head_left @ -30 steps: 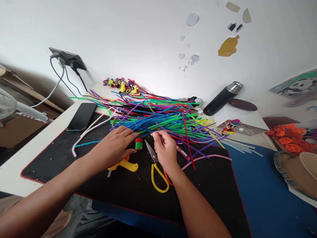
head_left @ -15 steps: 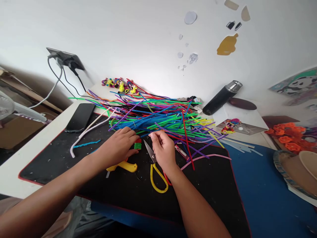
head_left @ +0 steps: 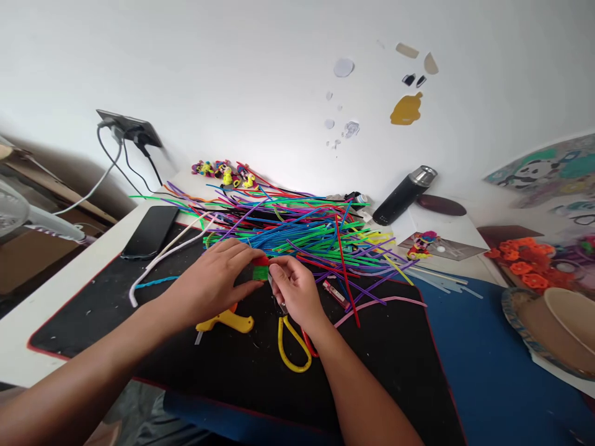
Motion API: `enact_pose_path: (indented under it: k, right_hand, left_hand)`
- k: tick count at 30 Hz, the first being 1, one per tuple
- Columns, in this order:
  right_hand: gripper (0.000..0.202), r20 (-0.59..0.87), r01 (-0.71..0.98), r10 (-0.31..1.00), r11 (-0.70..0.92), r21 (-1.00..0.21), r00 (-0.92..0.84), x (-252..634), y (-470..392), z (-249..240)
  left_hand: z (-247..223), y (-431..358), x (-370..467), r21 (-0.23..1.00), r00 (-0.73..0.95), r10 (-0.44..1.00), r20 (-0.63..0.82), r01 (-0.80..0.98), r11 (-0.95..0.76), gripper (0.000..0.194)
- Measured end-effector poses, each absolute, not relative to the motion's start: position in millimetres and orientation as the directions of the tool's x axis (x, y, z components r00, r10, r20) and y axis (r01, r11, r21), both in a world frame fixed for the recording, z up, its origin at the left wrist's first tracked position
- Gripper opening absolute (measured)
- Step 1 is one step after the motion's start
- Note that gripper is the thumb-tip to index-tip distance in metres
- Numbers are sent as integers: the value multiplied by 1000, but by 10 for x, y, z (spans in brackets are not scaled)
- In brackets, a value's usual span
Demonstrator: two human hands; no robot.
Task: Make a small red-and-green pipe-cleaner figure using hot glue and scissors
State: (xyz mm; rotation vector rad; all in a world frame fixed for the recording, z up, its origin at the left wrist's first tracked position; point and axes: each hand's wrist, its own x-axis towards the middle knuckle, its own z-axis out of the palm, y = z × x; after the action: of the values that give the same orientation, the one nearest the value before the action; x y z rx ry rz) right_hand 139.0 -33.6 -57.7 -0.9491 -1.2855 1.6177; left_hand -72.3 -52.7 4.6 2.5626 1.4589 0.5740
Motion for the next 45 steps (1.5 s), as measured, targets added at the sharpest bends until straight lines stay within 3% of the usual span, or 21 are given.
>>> enact_pose_path:
  k: [11, 13, 17, 21, 31, 39, 42, 45]
  right_hand:
    - [57, -88, -258, 870, -238, -936, -486, 1397, -316, -478]
    - [56, -103, -272, 877, -255, -928, -469, 1404, -311, -470]
    - [55, -126, -331, 896, -284, -900, -426, 1421, -301, -459]
    - [52, -124, -349, 878, -308, -885, -462, 1431, -315, -442]
    - [50, -118, -339, 851, -326, -883, -512, 1441, -322, -440]
    - [51, -123, -326, 833, -341, -882, -540, 1449, -340, -417]
    - [51, -124, -343, 838, -347, -873, -532, 1452, -331, -416]
    - [50, -112, -361, 841, -343, -867, -529, 1455, -332, -414]
  left_hand:
    - [64, -482, -605, 315, 443, 851, 282, 795, -518, 35]
    - [70, -468, -610, 374, 430, 862, 270, 778, -505, 44]
    - [156, -414, -659, 607, 375, 914, 158, 693, -389, 68]
    - [232, -367, -687, 748, 328, 941, 80, 604, -275, 55]
    - [177, -373, -634, 592, 359, 911, 202, 696, -406, 38]
    - [201, -404, -665, 568, 368, 902, 226, 702, -429, 37]
    - [174, -357, -781, 571, 308, 925, 223, 728, -380, 39]
    - [135, -273, -944, 638, 112, 965, 236, 732, -240, 34]
